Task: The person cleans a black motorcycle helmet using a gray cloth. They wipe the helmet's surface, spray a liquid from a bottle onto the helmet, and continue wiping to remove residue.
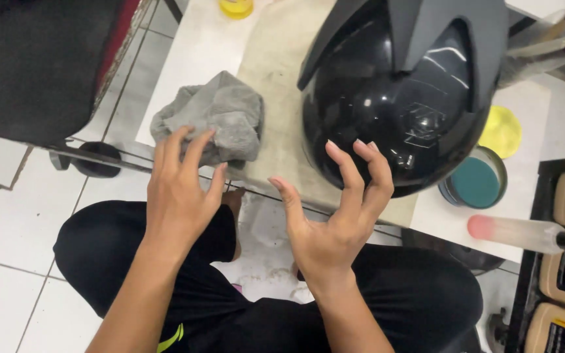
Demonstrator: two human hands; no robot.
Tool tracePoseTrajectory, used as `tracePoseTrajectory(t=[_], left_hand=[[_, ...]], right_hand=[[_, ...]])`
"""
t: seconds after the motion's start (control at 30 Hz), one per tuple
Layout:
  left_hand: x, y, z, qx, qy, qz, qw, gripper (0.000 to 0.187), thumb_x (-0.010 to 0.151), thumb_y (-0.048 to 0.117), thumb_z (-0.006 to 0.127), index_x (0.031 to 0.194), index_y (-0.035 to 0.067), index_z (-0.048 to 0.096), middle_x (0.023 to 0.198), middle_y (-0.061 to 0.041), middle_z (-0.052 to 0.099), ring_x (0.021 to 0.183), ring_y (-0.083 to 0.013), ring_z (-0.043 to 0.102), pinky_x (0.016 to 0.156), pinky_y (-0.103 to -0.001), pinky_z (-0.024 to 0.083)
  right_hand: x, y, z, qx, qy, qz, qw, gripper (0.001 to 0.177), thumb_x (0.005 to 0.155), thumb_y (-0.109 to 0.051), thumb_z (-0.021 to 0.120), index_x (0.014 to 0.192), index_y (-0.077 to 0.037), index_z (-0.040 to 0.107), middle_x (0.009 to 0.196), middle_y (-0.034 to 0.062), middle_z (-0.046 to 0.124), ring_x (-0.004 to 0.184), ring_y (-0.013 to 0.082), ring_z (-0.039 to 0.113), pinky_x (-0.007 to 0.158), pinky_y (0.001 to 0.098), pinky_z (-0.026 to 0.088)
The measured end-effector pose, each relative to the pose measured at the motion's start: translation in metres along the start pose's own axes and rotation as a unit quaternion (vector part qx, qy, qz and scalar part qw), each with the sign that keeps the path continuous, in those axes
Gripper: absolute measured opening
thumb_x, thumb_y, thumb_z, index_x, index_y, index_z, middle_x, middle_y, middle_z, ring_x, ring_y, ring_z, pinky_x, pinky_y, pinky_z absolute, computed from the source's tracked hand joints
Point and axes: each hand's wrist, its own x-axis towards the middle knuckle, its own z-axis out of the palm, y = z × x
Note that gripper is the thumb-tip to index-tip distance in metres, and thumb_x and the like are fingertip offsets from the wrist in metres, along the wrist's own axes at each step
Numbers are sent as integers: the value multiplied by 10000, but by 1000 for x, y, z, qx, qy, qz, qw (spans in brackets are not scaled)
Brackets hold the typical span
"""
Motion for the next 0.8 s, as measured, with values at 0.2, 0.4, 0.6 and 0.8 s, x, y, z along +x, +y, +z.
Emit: tracePoseTrajectory(t=[0.2, 0.4, 0.6, 0.8], left_hand=[[3, -39, 25, 121, -59, -45, 990, 738, 825, 201, 764, 1473, 97, 427, 1403, -227, 451, 1266, -432, 440, 1029, -546, 406], [6, -58, 40, 195, -11, -6, 981, 572, 755, 79, 720, 1314, 156, 631, 1159, -66, 625, 1025, -263, 554, 842, -422, 400], [14, -39, 11, 29, 65, 12, 997, 418, 755, -22, 553, 1155, 55, 646, 1087, -78, 634, 951, -282, 576, 784, -411, 384], [24, -7, -40, -215, 33, 35, 976, 349, 777, -92, 558, 1119, -46, 602, 1064, -141, 594, 968, -288, 595, 870, -373, 483]], right_hand=[[5, -17, 32, 30, -34, -35, 998, 490, 880, -253, 838, 1228, -19, 585, 1315, 163, 430, 1305, 368, 497, 1198, 542, 472], [6, -11, 64, 45, -112, -71, 990, 356, 940, -168, 762, 1220, -31, 592, 1266, 167, 496, 1259, 359, 545, 1119, 468, 503], [3, -6, 82, 74, -224, -44, 971, 533, 958, -279, 708, 1407, -115, 471, 1413, 158, 457, 1351, 348, 497, 1087, 463, 513], [6, -19, 55, 204, -230, -73, 949, 576, 1016, -189, 611, 1493, -44, 322, 1523, 245, 341, 1483, 401, 378, 1274, 536, 337]])
